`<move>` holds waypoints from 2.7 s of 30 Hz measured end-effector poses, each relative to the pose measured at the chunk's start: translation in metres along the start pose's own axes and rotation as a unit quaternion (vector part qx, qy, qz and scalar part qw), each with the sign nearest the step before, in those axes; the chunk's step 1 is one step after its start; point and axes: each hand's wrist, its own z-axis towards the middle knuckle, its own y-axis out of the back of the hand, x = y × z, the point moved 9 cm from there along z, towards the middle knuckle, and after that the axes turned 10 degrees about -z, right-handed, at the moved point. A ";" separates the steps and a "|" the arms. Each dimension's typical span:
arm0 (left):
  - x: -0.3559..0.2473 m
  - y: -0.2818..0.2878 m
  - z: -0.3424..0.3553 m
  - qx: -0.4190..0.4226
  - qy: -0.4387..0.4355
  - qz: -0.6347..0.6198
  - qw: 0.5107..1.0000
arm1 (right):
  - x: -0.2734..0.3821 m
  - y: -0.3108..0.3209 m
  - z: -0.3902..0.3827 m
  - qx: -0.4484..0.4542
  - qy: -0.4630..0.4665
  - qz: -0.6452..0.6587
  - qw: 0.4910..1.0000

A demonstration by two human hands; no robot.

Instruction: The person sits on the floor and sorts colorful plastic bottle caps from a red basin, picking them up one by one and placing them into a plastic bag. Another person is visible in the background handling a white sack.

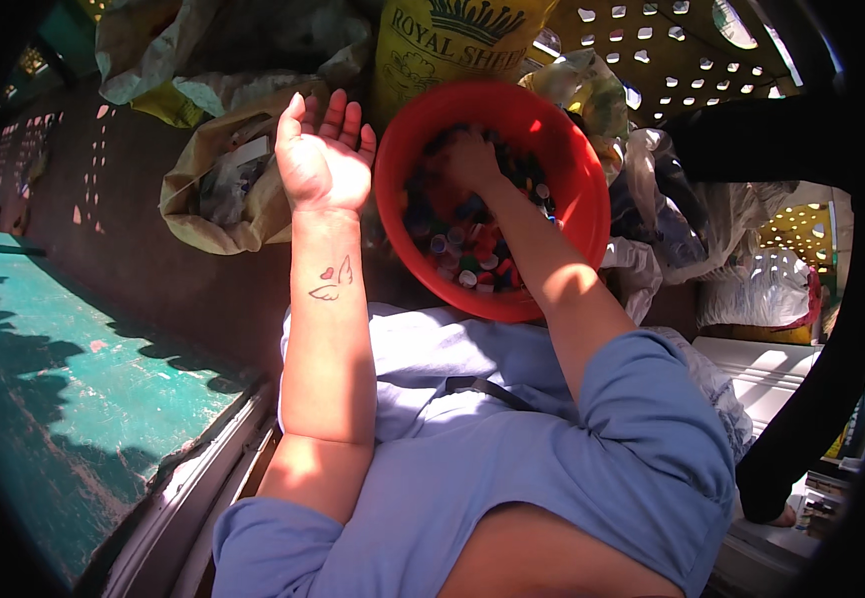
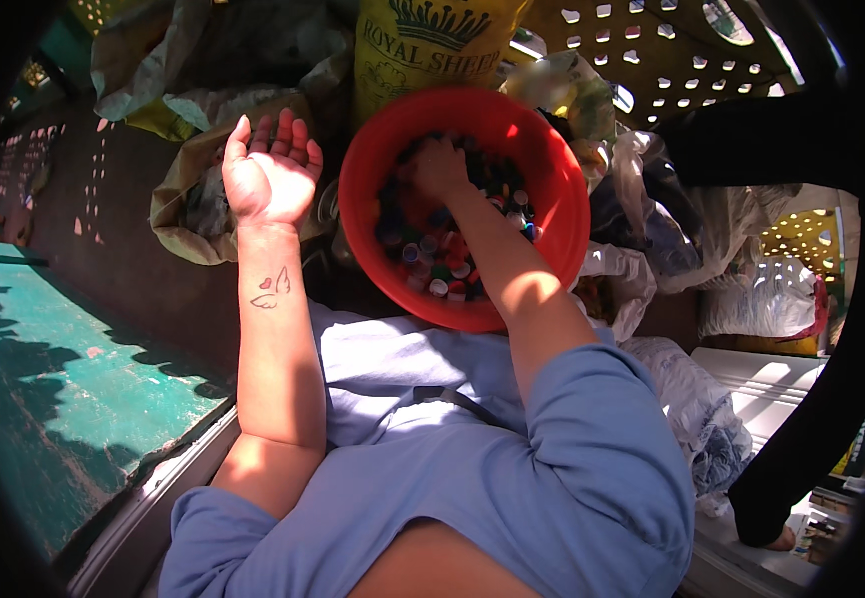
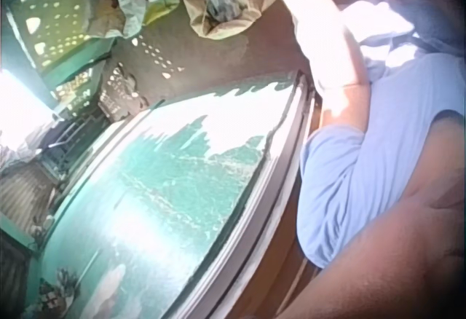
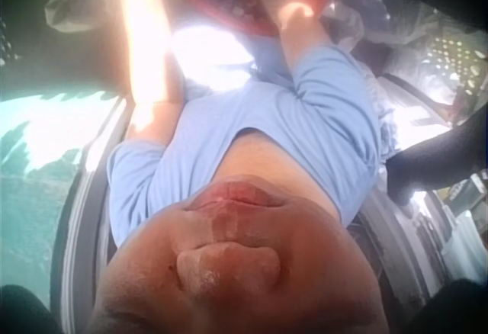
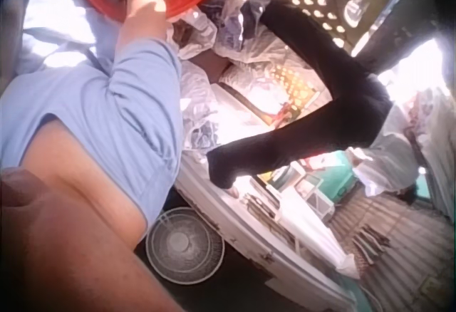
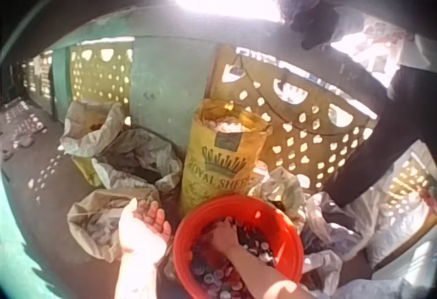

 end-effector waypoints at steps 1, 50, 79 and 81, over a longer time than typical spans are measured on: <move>0.001 0.000 0.001 0.001 0.003 -0.002 1.000 | -0.001 -0.003 -0.009 0.055 0.004 -0.010 0.998; 0.040 -0.039 -0.019 0.279 0.236 0.035 0.930 | -0.170 0.212 -0.195 -0.269 -0.154 0.144 0.940; 0.304 0.001 -0.245 0.299 0.396 0.216 0.841 | -0.067 0.248 -0.458 -0.421 -0.103 0.277 0.858; 0.312 0.000 -0.275 0.345 0.389 0.097 0.849 | -0.057 0.225 -0.417 -0.414 -0.135 0.238 0.868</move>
